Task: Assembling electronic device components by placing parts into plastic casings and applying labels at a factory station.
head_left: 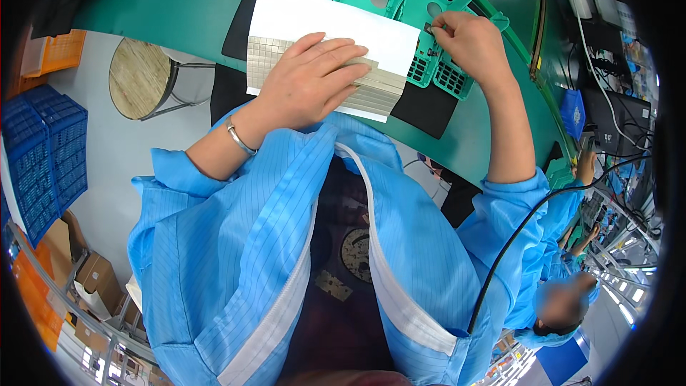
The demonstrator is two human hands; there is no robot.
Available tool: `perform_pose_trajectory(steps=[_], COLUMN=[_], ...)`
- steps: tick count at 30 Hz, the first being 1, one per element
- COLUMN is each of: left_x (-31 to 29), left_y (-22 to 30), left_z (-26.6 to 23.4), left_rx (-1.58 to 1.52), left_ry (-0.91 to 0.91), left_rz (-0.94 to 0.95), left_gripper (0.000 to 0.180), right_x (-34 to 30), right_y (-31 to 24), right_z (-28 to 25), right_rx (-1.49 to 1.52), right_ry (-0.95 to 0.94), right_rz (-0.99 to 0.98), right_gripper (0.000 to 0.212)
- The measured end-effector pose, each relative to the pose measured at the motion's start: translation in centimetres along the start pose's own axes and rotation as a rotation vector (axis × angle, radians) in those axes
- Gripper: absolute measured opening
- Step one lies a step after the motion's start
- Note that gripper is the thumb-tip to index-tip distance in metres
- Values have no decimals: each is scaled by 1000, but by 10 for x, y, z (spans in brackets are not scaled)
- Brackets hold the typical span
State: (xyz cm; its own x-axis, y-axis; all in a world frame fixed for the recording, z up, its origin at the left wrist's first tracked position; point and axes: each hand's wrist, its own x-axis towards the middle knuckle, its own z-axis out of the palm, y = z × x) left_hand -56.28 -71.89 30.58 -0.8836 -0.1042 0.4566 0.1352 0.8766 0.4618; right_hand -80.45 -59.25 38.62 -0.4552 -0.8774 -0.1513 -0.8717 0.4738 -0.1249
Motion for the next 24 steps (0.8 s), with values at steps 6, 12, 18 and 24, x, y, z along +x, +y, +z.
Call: perform_pose_trajectory(steps=[6, 12, 18, 24], left_x=[-1, 1, 0, 2], left_y=[1, 3, 3, 3], left_z=[0, -2, -6, -2], left_rx=[9, -29, -39, -36], left_ry=[5, 45, 53, 72], left_rz=[2, 8, -10, 8], left_gripper=[29, 30, 30, 31], right_x=[-1, -9, -38, -37], right_y=[0, -4, -63, -76], right_z=[4, 7, 5, 16], right_rx=[-55, 3, 381, 178], right_ry=[50, 192, 167, 141], right_rz=[-63, -93, -285, -297], right_gripper=[13, 11, 9, 10])
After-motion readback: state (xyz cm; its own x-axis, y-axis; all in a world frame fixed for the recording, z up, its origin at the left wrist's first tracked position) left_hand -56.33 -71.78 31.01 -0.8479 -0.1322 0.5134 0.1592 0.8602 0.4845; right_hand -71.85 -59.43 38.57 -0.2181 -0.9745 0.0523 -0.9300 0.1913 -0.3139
